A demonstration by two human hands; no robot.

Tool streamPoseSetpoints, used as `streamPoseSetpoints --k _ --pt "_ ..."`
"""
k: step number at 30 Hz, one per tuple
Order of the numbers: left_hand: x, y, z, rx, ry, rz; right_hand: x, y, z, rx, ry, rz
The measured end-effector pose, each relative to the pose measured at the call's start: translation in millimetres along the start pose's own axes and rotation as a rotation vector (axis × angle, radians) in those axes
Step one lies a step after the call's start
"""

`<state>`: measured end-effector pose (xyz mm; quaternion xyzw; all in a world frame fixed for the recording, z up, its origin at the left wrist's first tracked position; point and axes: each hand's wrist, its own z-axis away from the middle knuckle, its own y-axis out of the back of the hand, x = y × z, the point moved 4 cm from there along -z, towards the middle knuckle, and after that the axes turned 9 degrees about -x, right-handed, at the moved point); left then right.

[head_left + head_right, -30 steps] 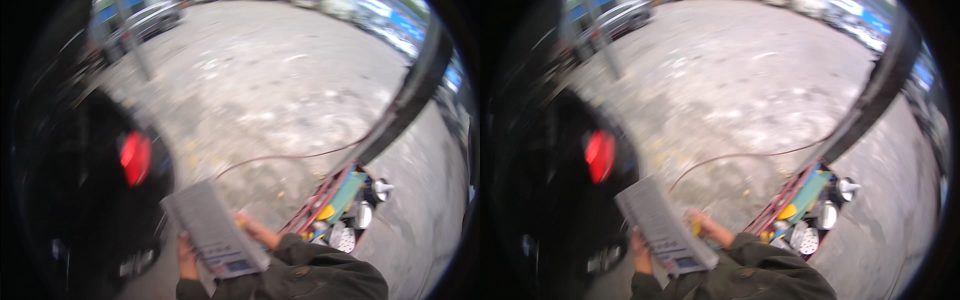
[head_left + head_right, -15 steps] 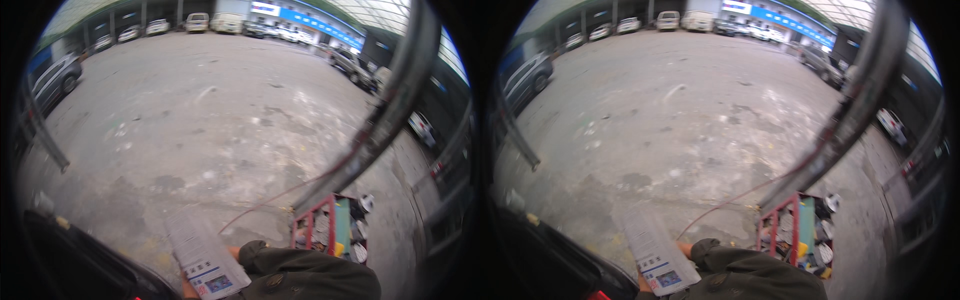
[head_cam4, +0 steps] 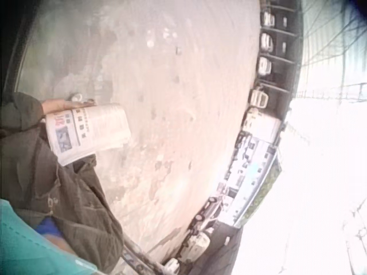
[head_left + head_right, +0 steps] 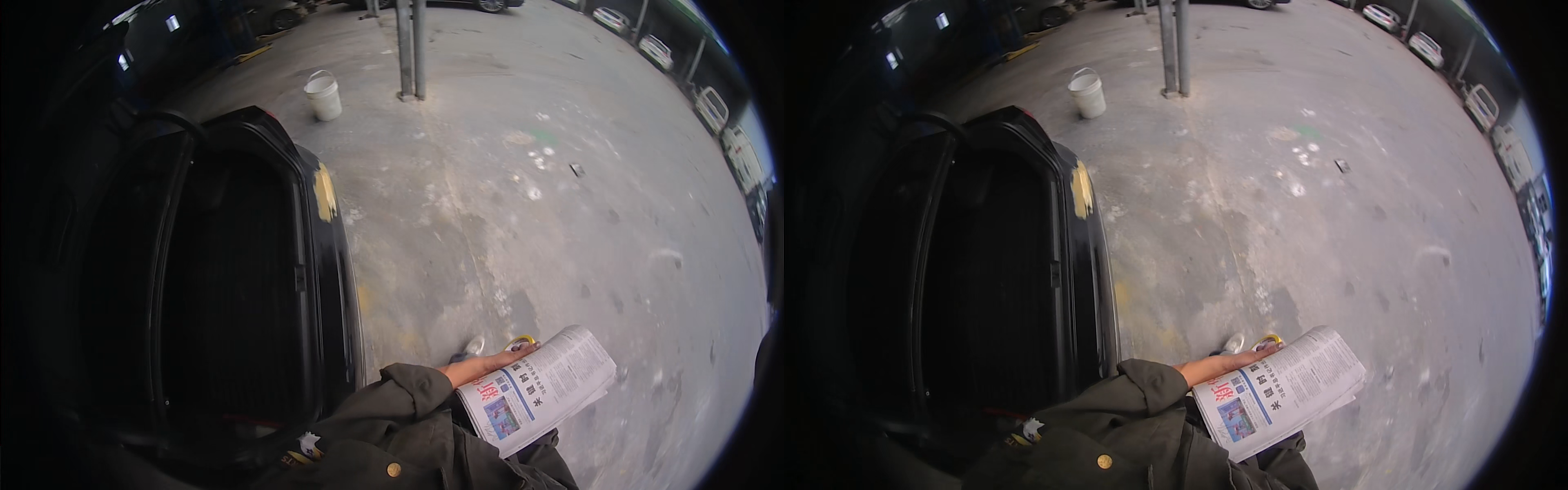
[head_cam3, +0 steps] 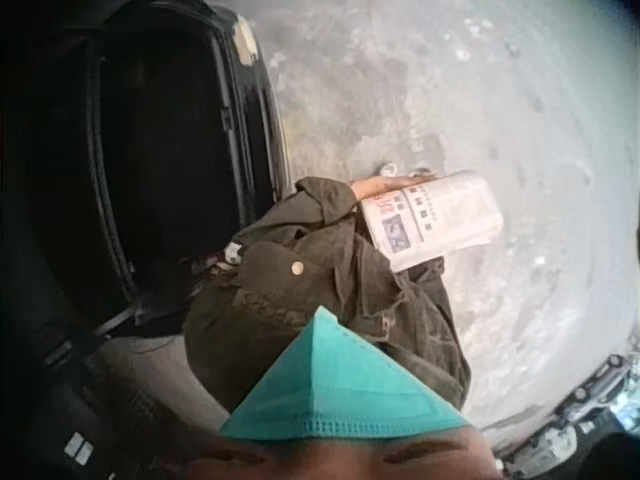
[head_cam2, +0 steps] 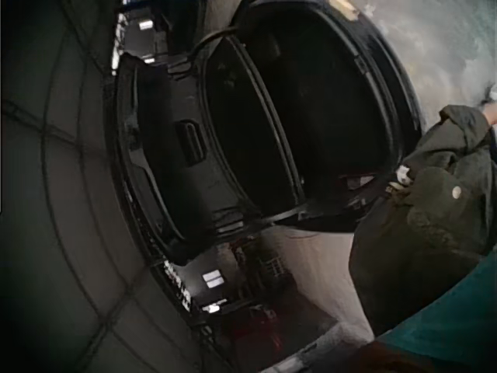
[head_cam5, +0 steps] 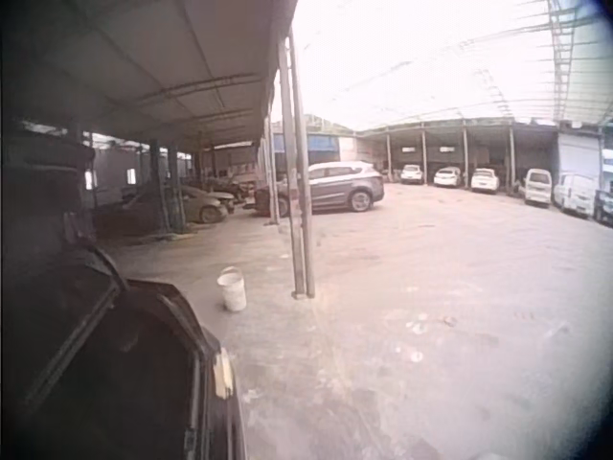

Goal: The person covers the rear bumper and taillight areas of a black car with newspaper and secures them using yellow masking tape. The person walks to a control panel and presses a button before returning to continue taping the newspaper in place.

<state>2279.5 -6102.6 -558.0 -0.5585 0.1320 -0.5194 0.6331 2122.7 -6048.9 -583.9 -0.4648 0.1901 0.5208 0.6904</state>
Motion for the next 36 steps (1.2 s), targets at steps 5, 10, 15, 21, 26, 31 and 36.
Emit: streamPoseSetpoints --k 5,10,15,21,26,31,36 --pt "164.8 122.3 -29.2 -0.048 -0.383 -0.242 -94.2 -64.1 -218.6 -0.177 0.016 0.096" --pt "392.9 144.0 14.0 0.301 -0.463 -0.118 -225.4 -198.5 -424.5 -0.387 0.017 0.411" --pt "507.8 214.8 58.8 0.44 -0.639 0.089 -287.4 -331.6 -580.2 -0.64 -0.111 0.578" --pt "609.7 327.1 84.7 0.633 -0.72 0.217 -302.0 -506.0 -728.3 -0.951 -0.183 0.689" --pt "740.6 387.1 132.0 0.726 -0.823 0.206 -298.4 -642.1 -842.0 -0.993 -0.194 0.756" --pt "912.7 418.2 221.5 0.829 -0.833 0.107 -318.1 -801.6 -928.7 -1.009 -0.119 0.748" --pt "1037.7 495.0 295.3 0.964 -0.938 -0.002 -294.3 -959.3 -1029.0 -1.075 -0.105 0.847"
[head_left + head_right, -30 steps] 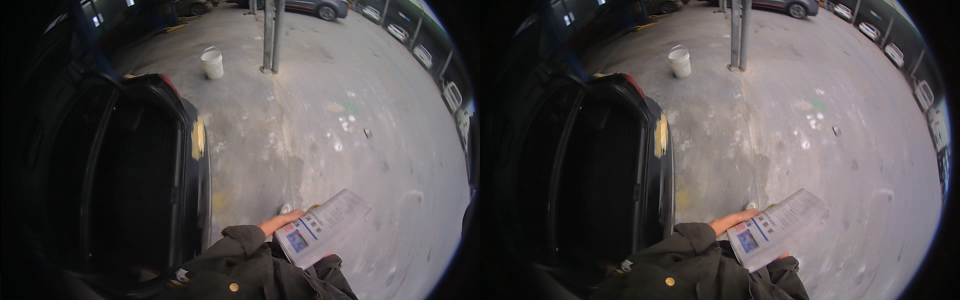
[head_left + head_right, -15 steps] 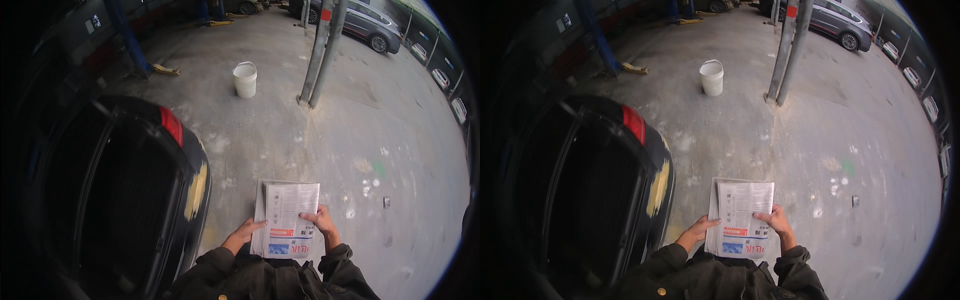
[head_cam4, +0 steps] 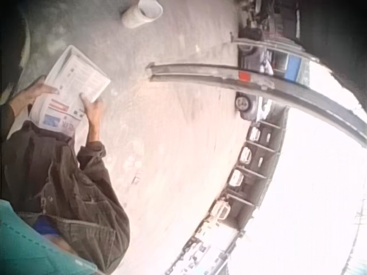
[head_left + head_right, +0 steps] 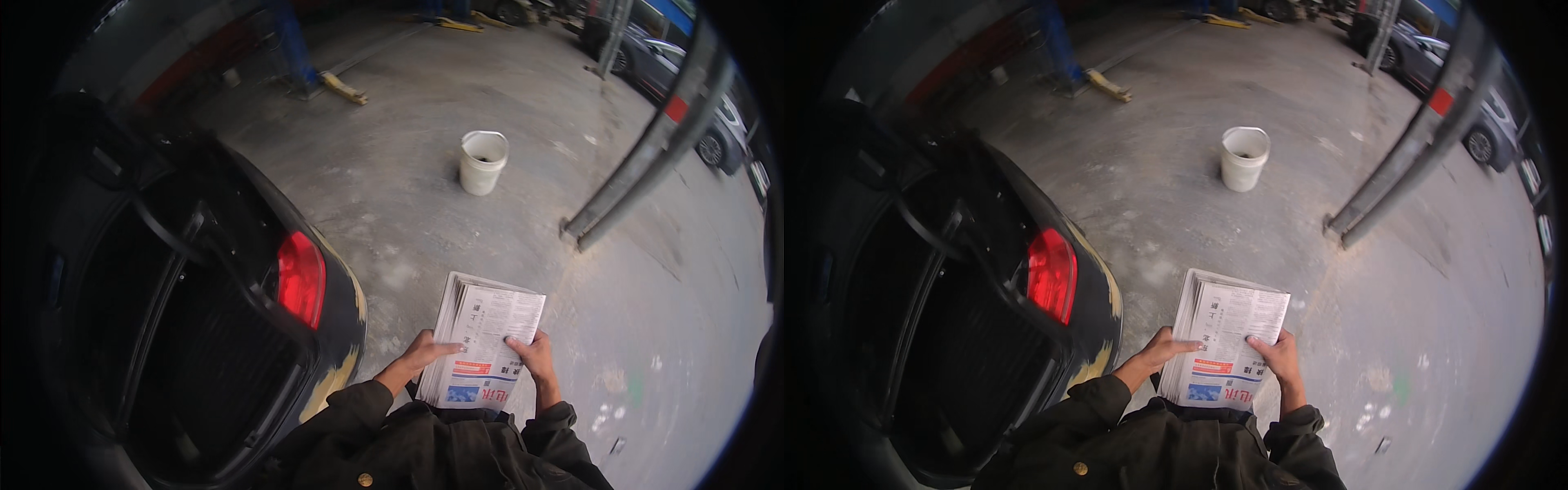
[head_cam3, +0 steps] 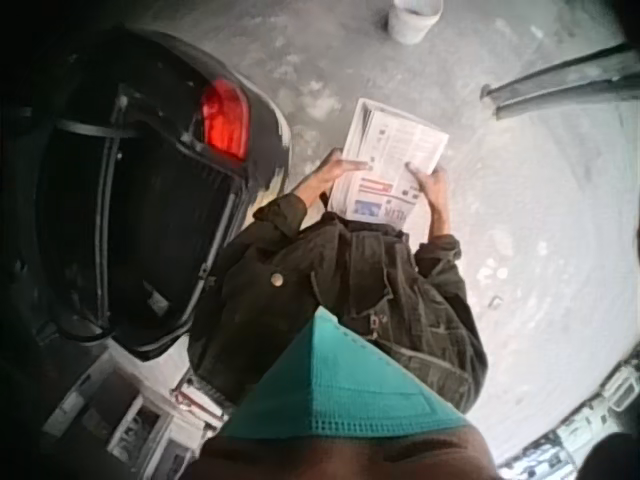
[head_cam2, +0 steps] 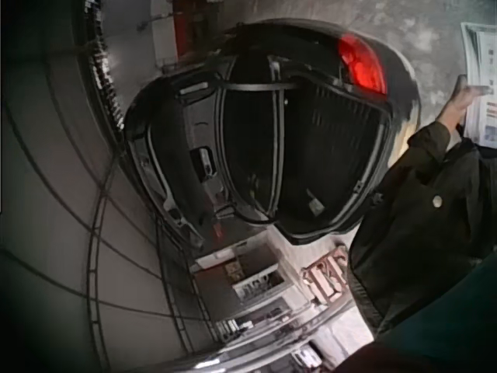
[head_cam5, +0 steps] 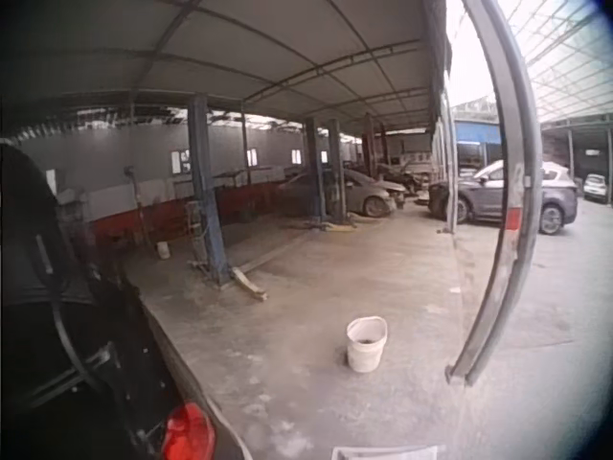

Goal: The person covers the rear bumper and taillight areas of a black car with newspaper and secures them using yellow masking tape. The person walks to a control panel and presses a button before returning to continue taping the newspaper in place.

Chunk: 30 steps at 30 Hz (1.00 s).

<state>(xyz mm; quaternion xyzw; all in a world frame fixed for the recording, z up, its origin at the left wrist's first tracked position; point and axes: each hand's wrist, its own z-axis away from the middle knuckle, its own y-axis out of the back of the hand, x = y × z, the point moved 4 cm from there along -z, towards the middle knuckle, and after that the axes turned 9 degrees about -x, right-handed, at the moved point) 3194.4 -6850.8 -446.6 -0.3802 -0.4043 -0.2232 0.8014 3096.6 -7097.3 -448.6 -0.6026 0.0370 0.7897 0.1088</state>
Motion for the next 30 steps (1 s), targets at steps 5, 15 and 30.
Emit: streamPoseSetpoints --k 5,15,30 --pt "70.2 81.1 -104.2 0.326 -0.124 0.14 -45.8 -4.9 -201.3 0.108 0.221 0.616" --pt "255.6 193.6 -226.6 0.991 -0.229 0.101 -208.8 -119.2 -456.3 -0.733 0.351 0.773" --pt "509.2 508.8 -223.4 1.194 -0.567 0.418 -383.8 -369.0 -840.0 -0.894 0.327 0.608"
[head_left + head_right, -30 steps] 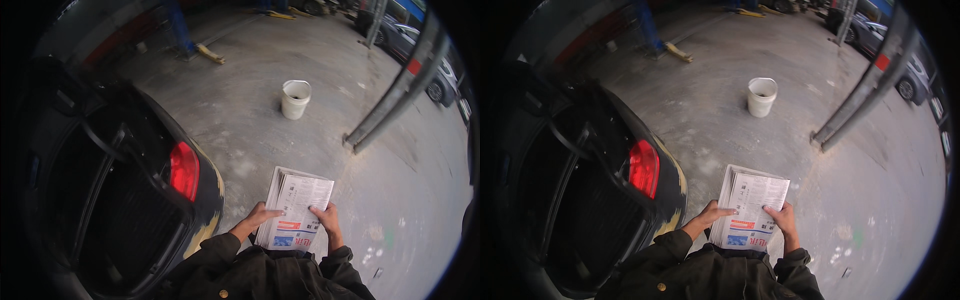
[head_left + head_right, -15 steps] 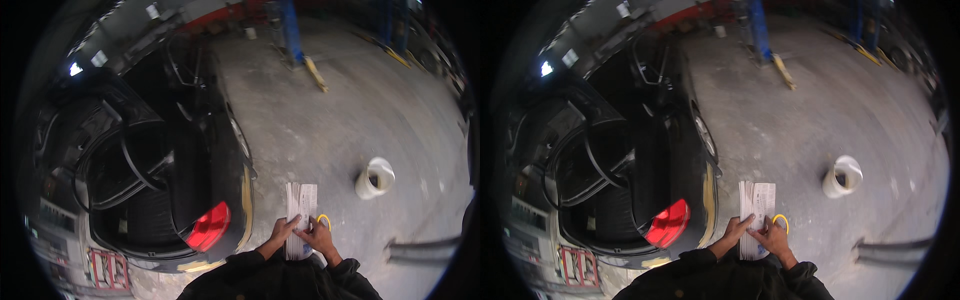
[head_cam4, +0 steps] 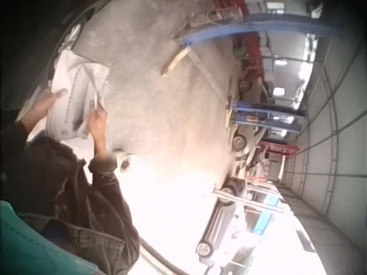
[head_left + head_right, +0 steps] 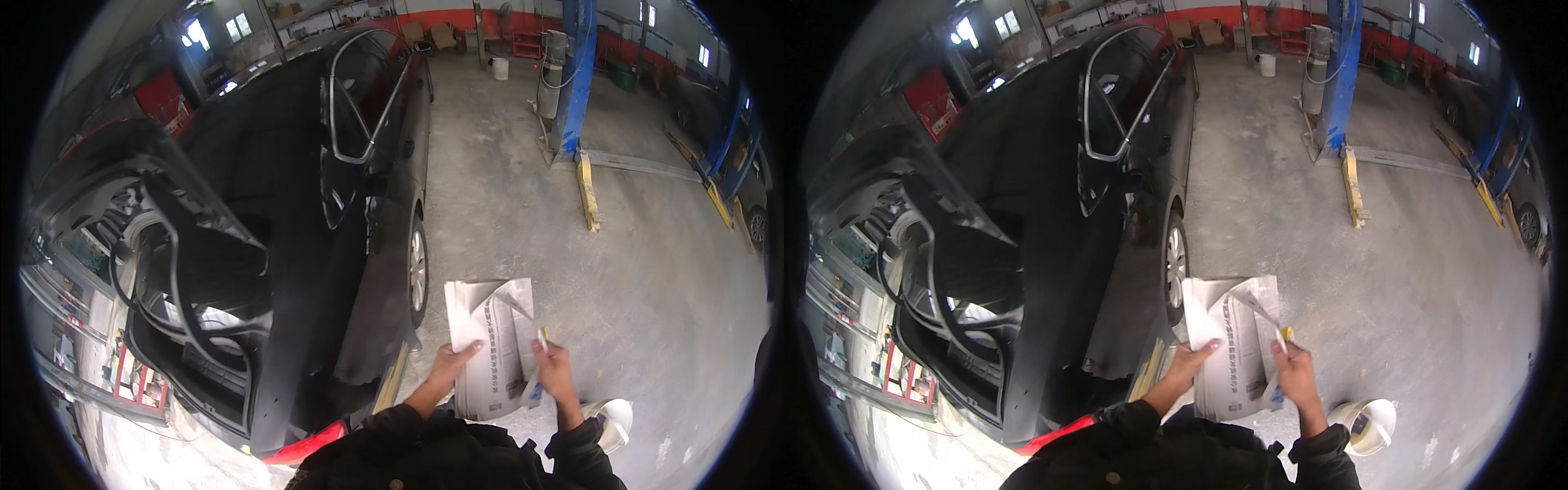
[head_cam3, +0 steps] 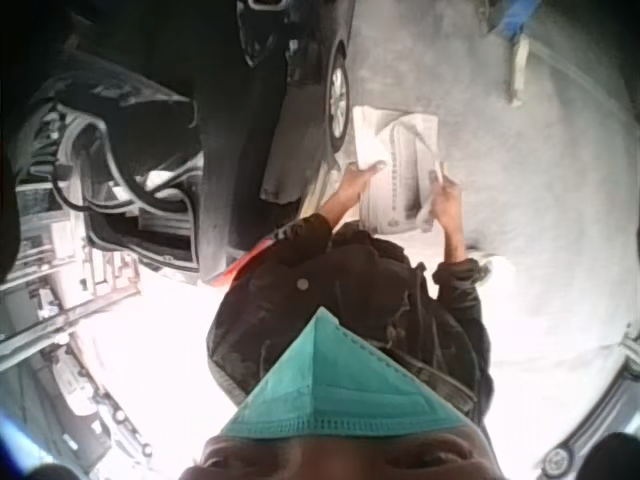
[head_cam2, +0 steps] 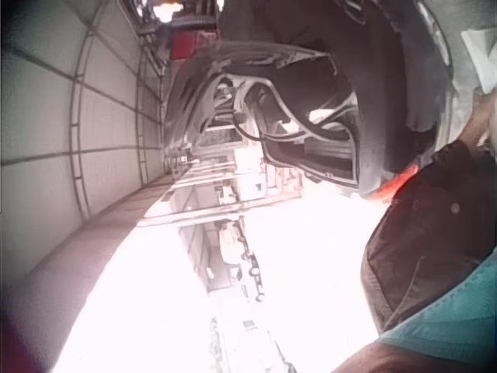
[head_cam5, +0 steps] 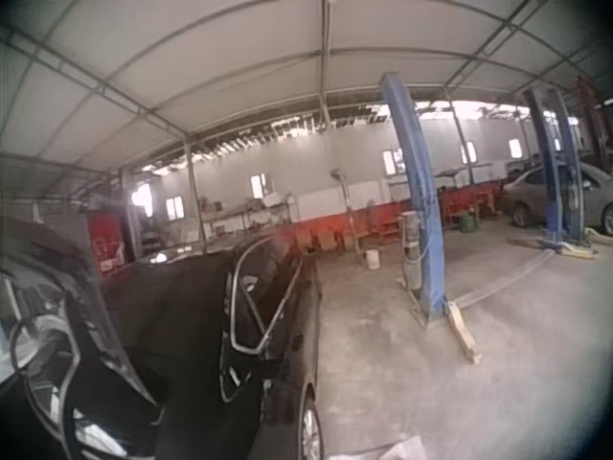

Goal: The person covers the rear bumper and taillight areas of a black car with newspaper and secures them using yellow masking tape. The person walks to a control panel and presses a button before returning to continue taping the newspaper in place.

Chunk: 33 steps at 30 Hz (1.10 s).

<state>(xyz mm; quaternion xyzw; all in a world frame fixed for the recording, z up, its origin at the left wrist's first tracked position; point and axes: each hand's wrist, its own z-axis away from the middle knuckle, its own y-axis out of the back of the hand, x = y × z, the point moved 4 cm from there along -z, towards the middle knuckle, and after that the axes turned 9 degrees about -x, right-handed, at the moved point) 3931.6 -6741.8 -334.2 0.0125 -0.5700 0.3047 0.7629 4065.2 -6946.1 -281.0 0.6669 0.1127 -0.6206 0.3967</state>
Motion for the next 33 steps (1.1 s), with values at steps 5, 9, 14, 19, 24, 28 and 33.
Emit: streamPoseSetpoints --k 5,9,14,19,24,28,33 --pt "51.5 15.8 -110.0 -0.098 0.046 0.288 -51.3 101.0 -116.0 0.05 0.021 -0.234" --pt "77.6 7.9 -181.4 -0.088 -0.003 0.331 -28.8 163.2 -193.8 0.093 0.05 -0.372" --pt "72.1 4.0 -240.4 -0.019 -0.029 0.397 41.3 213.9 -264.7 0.149 -0.062 -0.395" --pt "70.9 -26.0 -308.6 0.103 -0.068 0.46 91.6 265.9 -384.2 0.052 -0.133 -0.335" --pt "53.6 -45.4 -361.5 0.297 -0.098 0.618 116.2 312.5 -511.2 -0.003 -0.139 -0.201" --pt "8.2 -43.3 -405.2 0.519 -0.045 0.715 140.3 328.6 -600.6 -0.01 -0.156 -0.094" --pt "-53.5 -49.5 -411.8 0.765 -0.131 0.88 148.3 321.1 -667.0 0.15 0.027 0.138"
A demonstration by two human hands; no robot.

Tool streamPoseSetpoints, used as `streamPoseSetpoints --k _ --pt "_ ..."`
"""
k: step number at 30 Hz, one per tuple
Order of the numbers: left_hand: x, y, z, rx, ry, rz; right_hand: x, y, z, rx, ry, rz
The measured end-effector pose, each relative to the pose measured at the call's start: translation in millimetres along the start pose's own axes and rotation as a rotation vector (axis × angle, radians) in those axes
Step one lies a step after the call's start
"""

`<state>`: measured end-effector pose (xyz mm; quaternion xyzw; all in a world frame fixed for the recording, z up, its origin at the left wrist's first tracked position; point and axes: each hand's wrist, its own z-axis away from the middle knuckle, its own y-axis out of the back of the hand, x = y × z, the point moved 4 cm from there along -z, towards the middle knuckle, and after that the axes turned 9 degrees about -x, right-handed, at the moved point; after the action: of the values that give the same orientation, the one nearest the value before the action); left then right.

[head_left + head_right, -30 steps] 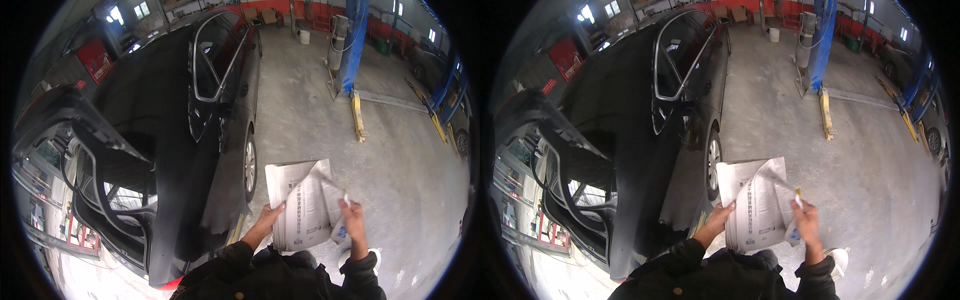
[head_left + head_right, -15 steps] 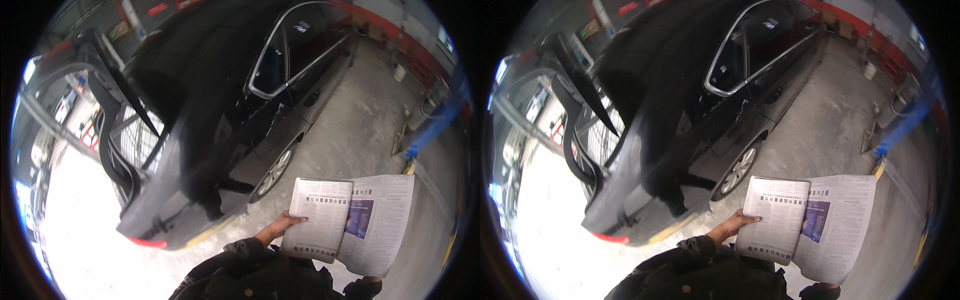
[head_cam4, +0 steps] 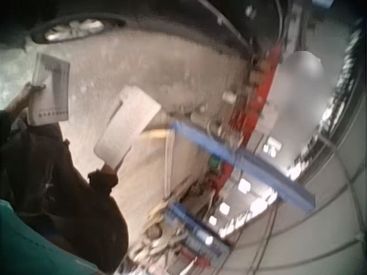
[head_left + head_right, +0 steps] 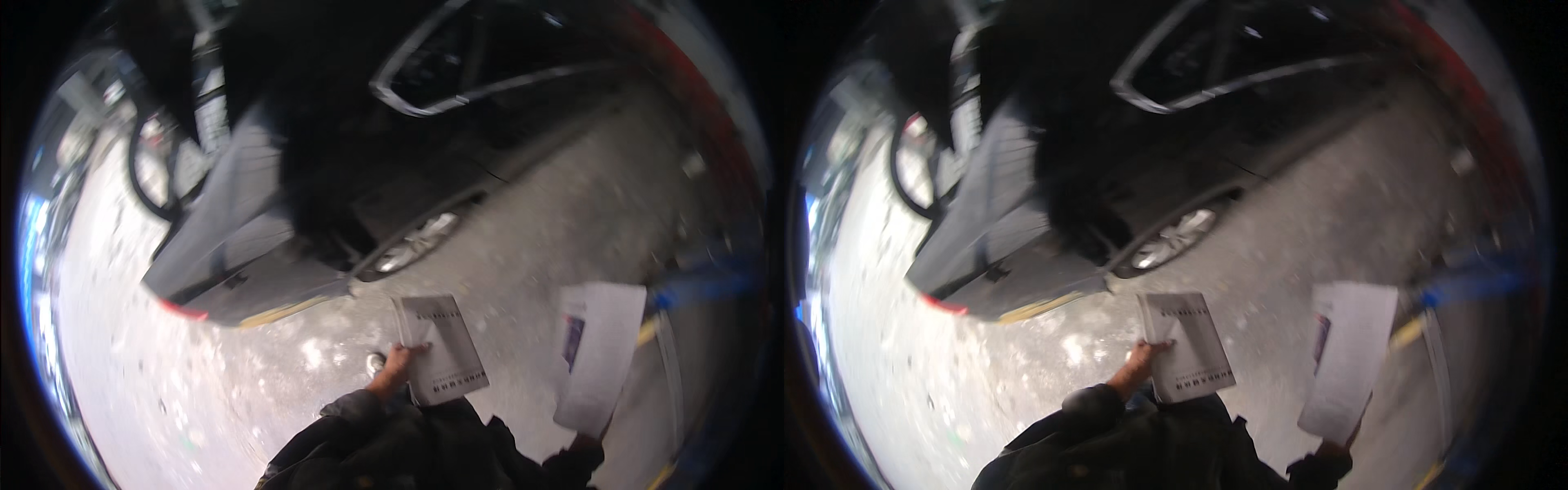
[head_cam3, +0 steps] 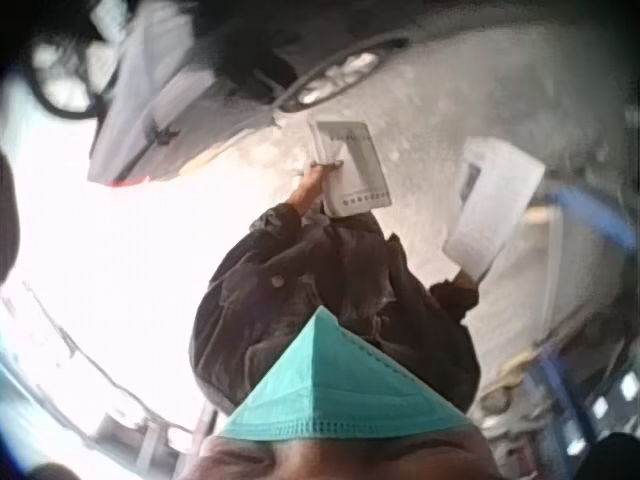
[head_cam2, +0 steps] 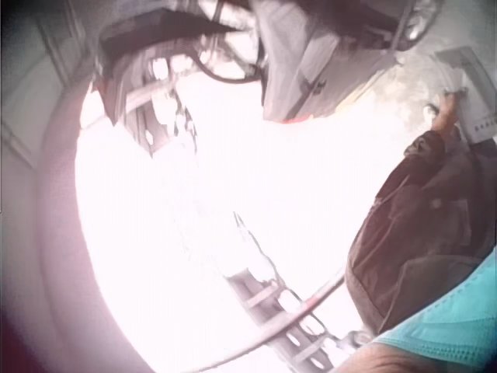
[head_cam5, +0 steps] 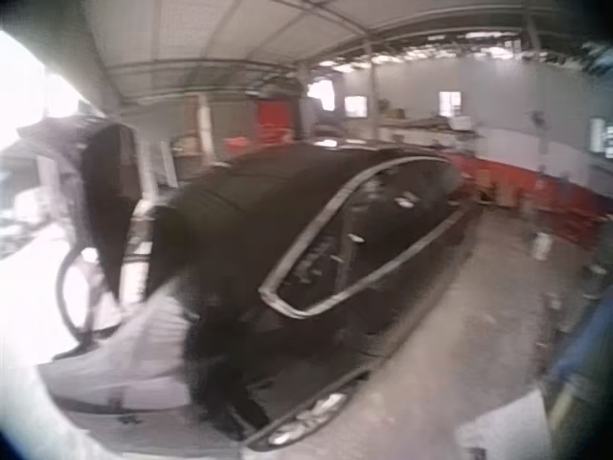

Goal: The person covers the rear bumper and taillight areas of a black car with newspaper and secures them using yellow masking tape. The person walks to a control panel and presses a button before returning to continue taping the newspaper in place.

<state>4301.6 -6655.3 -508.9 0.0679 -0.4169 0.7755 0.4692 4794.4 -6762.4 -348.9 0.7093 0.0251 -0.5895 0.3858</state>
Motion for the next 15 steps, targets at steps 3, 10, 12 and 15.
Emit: streamPoseSetpoints --k 3,10,12,15 --pt "-20.1 33.2 38.9 0.221 -0.053 -0.1 -9.2 -65.4 52.1 0.03 0.14 0.025" --pt "25.3 101.6 193.4 0.578 -0.32 -0.002 -62.4 -260.0 248.4 -1.014 0.083 -0.148" --pt "26.5 148.4 233.1 0.777 -0.317 -0.04 -82.7 -283.7 277.0 -1.229 0.096 -0.143" --pt "33.7 231.2 314.6 0.965 -0.512 -0.35 -103.3 -309.8 317.4 -1.442 0.108 -0.124"
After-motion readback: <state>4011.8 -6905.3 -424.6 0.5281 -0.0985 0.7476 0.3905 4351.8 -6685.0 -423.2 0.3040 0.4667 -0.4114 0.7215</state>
